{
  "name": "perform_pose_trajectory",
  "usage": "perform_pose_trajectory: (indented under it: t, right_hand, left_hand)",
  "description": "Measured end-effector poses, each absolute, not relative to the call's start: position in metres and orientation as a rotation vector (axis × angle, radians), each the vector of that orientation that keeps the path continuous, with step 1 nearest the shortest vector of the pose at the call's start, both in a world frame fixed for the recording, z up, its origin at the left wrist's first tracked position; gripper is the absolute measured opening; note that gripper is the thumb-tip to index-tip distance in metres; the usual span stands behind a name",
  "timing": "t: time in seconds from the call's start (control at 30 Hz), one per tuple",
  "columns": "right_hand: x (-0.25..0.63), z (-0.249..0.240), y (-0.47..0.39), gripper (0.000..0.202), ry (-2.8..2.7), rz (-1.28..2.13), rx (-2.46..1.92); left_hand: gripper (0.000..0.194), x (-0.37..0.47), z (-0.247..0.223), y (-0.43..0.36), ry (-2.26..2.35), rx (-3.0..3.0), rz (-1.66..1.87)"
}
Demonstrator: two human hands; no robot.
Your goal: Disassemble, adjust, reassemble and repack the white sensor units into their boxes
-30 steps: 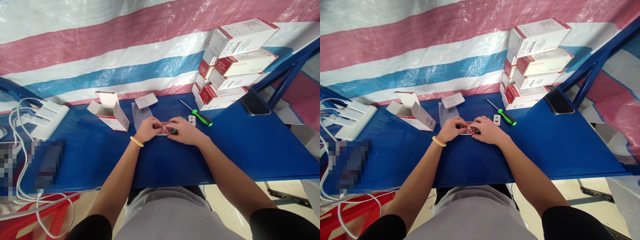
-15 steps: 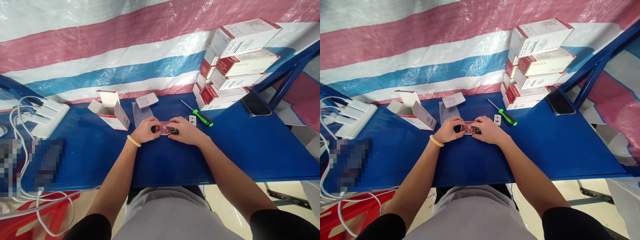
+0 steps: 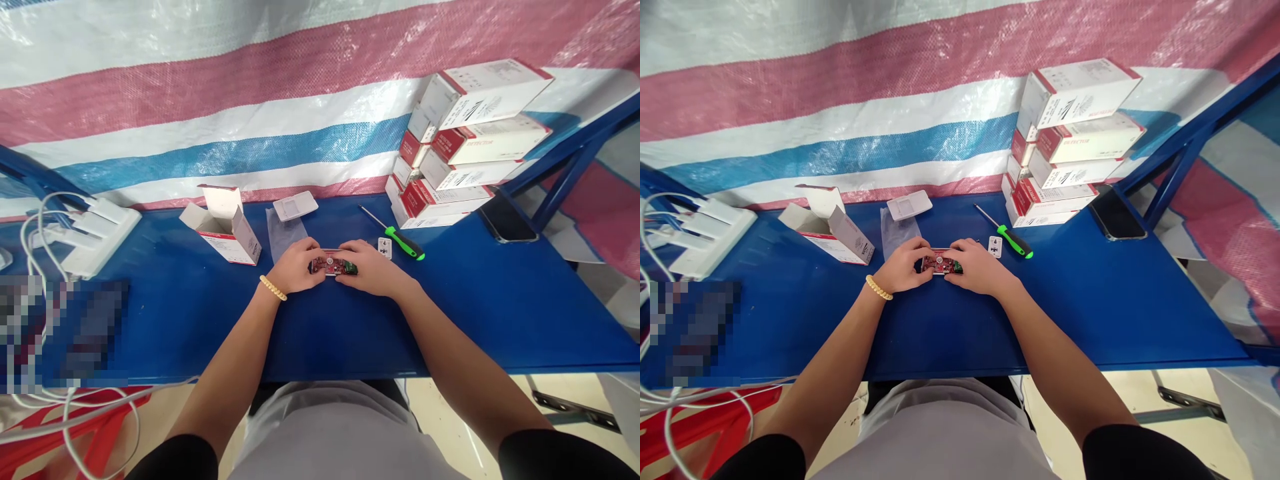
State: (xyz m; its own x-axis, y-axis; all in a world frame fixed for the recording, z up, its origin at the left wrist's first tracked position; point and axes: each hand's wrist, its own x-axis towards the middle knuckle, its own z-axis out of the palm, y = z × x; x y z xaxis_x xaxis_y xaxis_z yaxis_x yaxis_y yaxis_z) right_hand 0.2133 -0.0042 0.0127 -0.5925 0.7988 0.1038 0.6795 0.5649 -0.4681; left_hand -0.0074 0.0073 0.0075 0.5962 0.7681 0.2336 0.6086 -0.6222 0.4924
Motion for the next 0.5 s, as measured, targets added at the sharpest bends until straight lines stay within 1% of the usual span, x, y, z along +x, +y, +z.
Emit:
perform_pose_trajectory:
  t: [0.2,0.37,0.43,0.5]
  right_hand:
    - [0.212,0.012,-0.004,0.045,-2.508,0.547,-1.201]
    - [0.219,0.018,-0.002,0.053,-2.440,0.556,-1.169]
    - [0.230,0.023,0.002,0.046,-2.321,0.468,-1.209]
    - [0.244,0.027,0.007,0.034,-2.142,0.349,-1.375]
  left_hand:
    - [0.023,-0.009,0.002,0.009,1.112,2.381,0.646]
    - [0.035,-0.009,0.003,0.009,1.112,2.372,0.660]
    - [0.037,-0.012,0.005,0.009,1.087,2.360,0.709]
    - [0.038,-0.015,0.008,0.010,1.072,2.348,0.760]
